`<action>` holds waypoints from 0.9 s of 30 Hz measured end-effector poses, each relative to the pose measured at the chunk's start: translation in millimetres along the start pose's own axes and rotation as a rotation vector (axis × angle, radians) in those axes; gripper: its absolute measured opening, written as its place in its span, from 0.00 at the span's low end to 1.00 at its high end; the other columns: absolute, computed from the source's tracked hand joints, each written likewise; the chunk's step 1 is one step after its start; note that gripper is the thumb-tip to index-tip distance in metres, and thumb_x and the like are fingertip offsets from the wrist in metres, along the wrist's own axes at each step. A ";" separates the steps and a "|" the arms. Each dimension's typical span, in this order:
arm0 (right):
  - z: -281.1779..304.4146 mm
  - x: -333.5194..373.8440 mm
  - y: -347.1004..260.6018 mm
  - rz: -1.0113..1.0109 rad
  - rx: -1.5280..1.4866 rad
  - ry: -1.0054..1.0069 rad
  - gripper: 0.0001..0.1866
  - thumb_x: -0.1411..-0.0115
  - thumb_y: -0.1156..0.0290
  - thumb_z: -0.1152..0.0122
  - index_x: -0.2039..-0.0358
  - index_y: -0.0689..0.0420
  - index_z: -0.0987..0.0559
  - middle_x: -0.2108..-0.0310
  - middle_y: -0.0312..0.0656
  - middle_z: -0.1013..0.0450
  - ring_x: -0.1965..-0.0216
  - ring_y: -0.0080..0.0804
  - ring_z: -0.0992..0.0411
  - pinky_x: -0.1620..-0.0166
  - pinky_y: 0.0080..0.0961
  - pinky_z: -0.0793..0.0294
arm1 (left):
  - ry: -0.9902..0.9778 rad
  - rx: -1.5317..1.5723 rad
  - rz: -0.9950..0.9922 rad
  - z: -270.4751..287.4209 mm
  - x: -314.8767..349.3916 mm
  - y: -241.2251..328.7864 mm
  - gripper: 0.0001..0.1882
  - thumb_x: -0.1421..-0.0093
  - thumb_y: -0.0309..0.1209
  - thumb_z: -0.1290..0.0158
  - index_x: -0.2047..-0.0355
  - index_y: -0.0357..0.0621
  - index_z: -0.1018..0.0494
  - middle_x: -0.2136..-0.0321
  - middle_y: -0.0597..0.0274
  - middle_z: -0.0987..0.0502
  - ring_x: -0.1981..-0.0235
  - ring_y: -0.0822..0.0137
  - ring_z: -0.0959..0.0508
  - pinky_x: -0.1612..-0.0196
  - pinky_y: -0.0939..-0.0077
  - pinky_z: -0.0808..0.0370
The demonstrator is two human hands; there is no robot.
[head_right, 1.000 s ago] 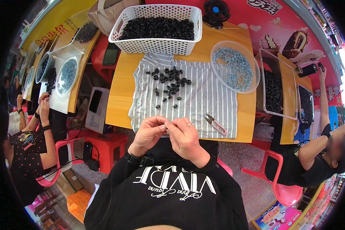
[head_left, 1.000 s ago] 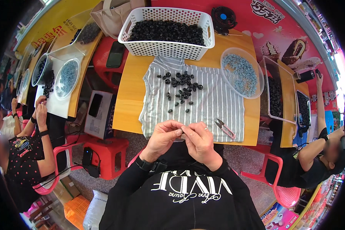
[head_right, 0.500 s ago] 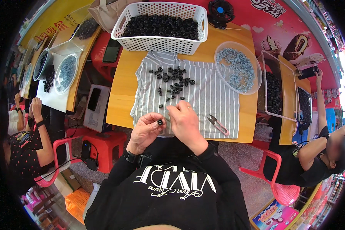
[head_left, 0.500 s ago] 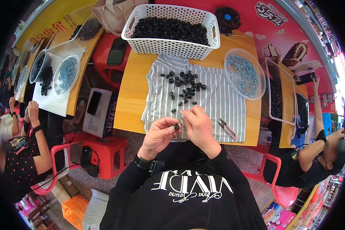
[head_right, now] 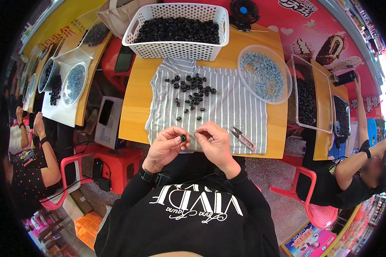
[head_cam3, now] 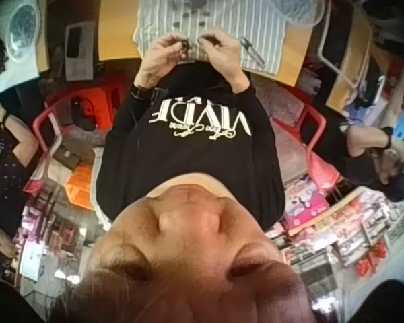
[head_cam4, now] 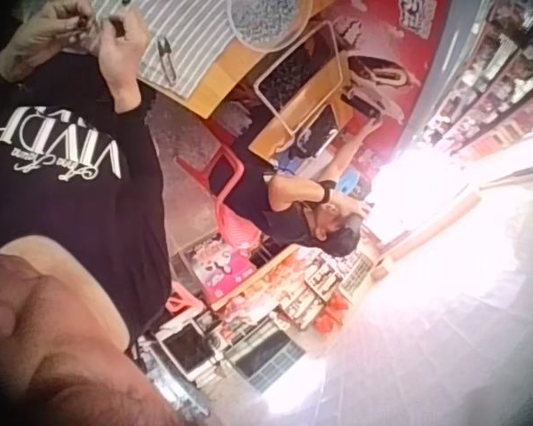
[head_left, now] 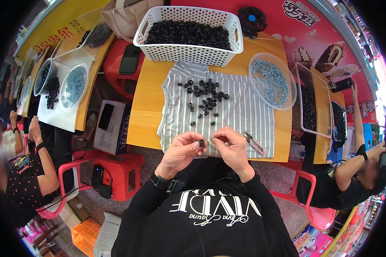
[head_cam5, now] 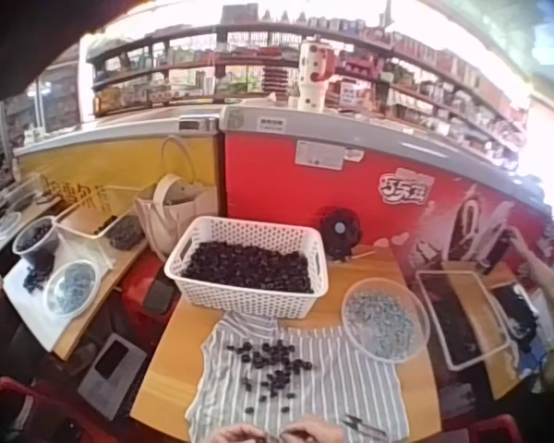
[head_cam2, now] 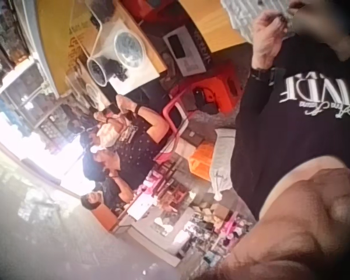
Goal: The person sits at a table and repeatedly picks up small black plastic components from a pile on a striped cloth. They use a small pink-handled tool to manipulate or trim the components, then place them back onto the cloth. The process is repetitive and involves handling the items one at a time.
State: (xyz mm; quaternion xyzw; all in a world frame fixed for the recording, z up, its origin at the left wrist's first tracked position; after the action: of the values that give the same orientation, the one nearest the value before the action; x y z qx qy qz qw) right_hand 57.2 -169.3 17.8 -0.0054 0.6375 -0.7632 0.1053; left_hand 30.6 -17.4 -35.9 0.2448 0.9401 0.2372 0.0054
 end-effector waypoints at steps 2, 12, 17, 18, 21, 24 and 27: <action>6.3 6.0 -1.7 -0.017 -0.065 0.017 0.06 0.46 0.86 0.36 0.68 0.63 0.22 0.71 0.38 0.26 0.70 0.22 0.26 0.65 0.19 0.27 | 0.019 -0.017 0.003 -3.3 -4.1 -3.2 0.10 0.34 0.25 0.44 0.53 0.36 0.25 0.59 0.56 0.21 0.60 0.67 0.21 0.58 0.77 0.25; 28.1 10.7 4.5 0.068 0.297 0.078 0.07 0.47 0.87 0.38 0.69 0.61 0.22 0.72 0.42 0.29 0.73 0.33 0.28 0.69 0.25 0.30 | 0.039 -0.045 0.015 -9.3 -13.1 -12.4 0.12 0.35 0.25 0.43 0.52 0.36 0.25 0.59 0.56 0.20 0.60 0.67 0.21 0.58 0.78 0.26; 17.4 -2.7 -3.4 0.234 0.566 0.093 0.07 0.49 0.83 0.37 0.69 0.61 0.23 0.71 0.46 0.30 0.68 0.47 0.28 0.68 0.38 0.29 | 0.058 -0.028 0.001 2.4 -9.1 -12.5 0.13 0.35 0.25 0.43 0.51 0.35 0.25 0.58 0.56 0.21 0.59 0.65 0.21 0.57 0.76 0.25; 13.0 -6.0 -8.6 0.270 0.605 0.100 0.07 0.49 0.83 0.36 0.69 0.61 0.23 0.70 0.46 0.30 0.67 0.48 0.28 0.67 0.40 0.29 | 0.058 -0.024 0.002 3.6 -8.2 -12.6 0.13 0.35 0.24 0.43 0.51 0.35 0.25 0.58 0.56 0.21 0.59 0.65 0.21 0.57 0.76 0.25; 0.1 -15.6 -13.8 0.284 0.710 0.081 0.06 0.49 0.79 0.36 0.70 0.59 0.23 0.69 0.46 0.31 0.64 0.48 0.28 0.66 0.40 0.28 | 0.067 -0.022 0.011 4.8 -8.8 -14.2 0.13 0.35 0.24 0.44 0.50 0.34 0.25 0.58 0.55 0.21 0.59 0.65 0.21 0.57 0.76 0.25; -14.5 -22.7 -13.6 0.301 0.825 -0.008 0.05 0.50 0.77 0.36 0.72 0.59 0.23 0.69 0.47 0.32 0.64 0.49 0.28 0.66 0.39 0.27 | 0.066 -0.009 0.021 4.5 -8.2 -13.7 0.13 0.35 0.23 0.44 0.50 0.34 0.25 0.58 0.55 0.21 0.59 0.65 0.21 0.57 0.76 0.25; -21.0 -25.1 -5.1 0.327 0.905 -0.072 0.05 0.52 0.77 0.37 0.74 0.58 0.25 0.69 0.48 0.32 0.64 0.49 0.28 0.66 0.38 0.27 | 0.061 -0.005 0.013 5.0 -7.8 -14.1 0.13 0.35 0.23 0.44 0.51 0.34 0.25 0.58 0.56 0.21 0.59 0.65 0.21 0.57 0.76 0.25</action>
State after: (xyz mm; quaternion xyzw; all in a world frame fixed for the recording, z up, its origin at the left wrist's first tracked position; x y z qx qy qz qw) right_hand 78.0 -143.9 22.0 0.1149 0.2300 -0.9367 0.2377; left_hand 31.6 -29.7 -47.5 0.2437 0.9376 0.2470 -0.0239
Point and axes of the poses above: each hand's wrist, its own x-axis away from the middle knuckle, its own z-axis out of the back of the hand, y = z × x, the point moved 7 cm from there along -x, towards the middle knuckle
